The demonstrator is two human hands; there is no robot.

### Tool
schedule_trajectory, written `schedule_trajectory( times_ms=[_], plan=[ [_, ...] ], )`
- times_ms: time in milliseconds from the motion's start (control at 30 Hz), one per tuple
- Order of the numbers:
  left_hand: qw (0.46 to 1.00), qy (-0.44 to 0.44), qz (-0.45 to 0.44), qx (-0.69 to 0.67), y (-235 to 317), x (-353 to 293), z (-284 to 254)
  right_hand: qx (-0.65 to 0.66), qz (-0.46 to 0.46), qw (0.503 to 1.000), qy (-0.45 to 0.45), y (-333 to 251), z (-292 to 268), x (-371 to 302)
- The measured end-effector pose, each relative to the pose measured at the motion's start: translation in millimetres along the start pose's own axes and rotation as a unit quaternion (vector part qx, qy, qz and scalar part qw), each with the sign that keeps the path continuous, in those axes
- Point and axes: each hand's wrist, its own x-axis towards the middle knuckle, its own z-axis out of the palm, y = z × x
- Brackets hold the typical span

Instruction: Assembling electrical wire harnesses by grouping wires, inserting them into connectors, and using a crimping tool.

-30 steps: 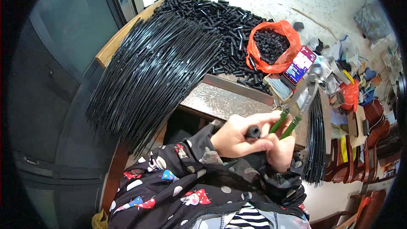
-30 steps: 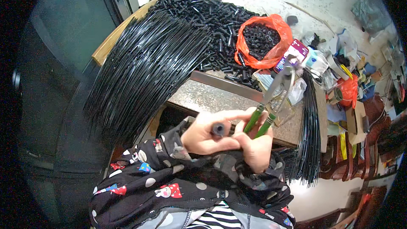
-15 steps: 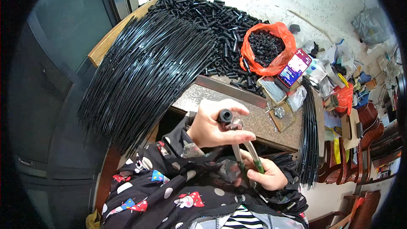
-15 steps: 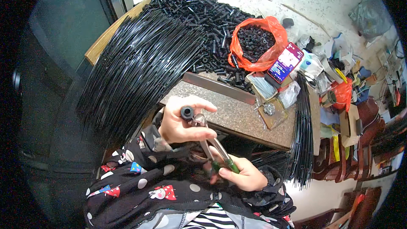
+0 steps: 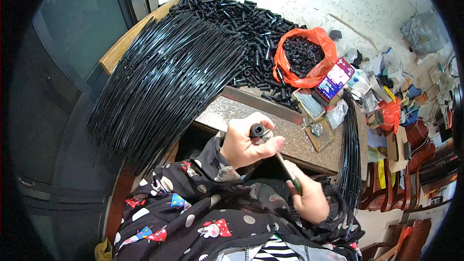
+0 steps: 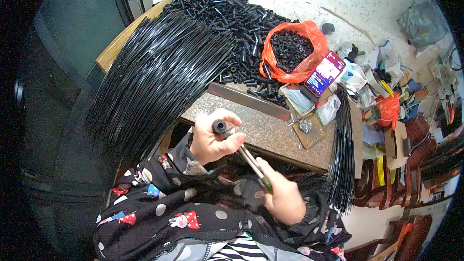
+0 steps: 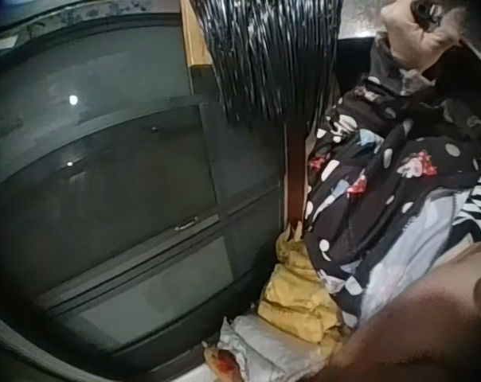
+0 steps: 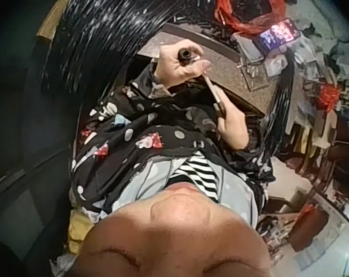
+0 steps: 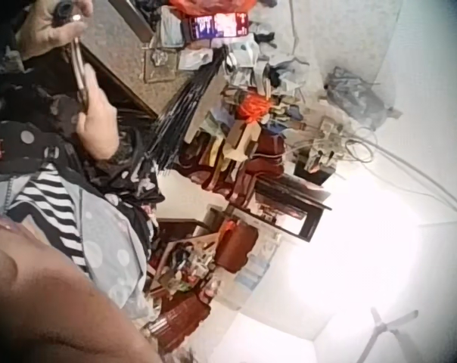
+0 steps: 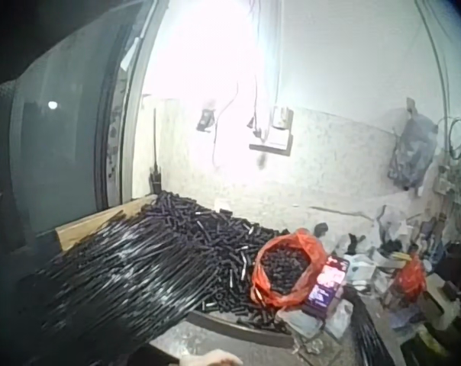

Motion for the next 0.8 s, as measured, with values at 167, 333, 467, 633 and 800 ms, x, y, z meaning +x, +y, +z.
schedule_trajectory(
  times_ms=[167, 333, 467, 633, 800],
  plan=[
    [0.998, 0.022, 0.035, -0.048, 17, 1, 0, 0.271, 0.075, 0.954, -0.104, -3, 15, 4],
    [0.989, 0.048, 0.043, -0.136, 23, -3, -4, 0.126, -0.032, 0.991, 0.011, -13, 23, 11],
    [0.985, 0.087, 0.062, -0.135, 13, -3, 9, 0.147, 0.009, 0.989, 0.009, -14, 29, 10],
    [0.985, 0.106, 0.004, -0.136, 23, -13, 1, 0.13, -0.012, 0.991, 0.027, -20, 31, 12],
    [0.993, 0.048, 0.064, -0.09, 10, -4, -4, 0.096, 0.004, 0.995, 0.034, -13, 28, 8]
  ],
)
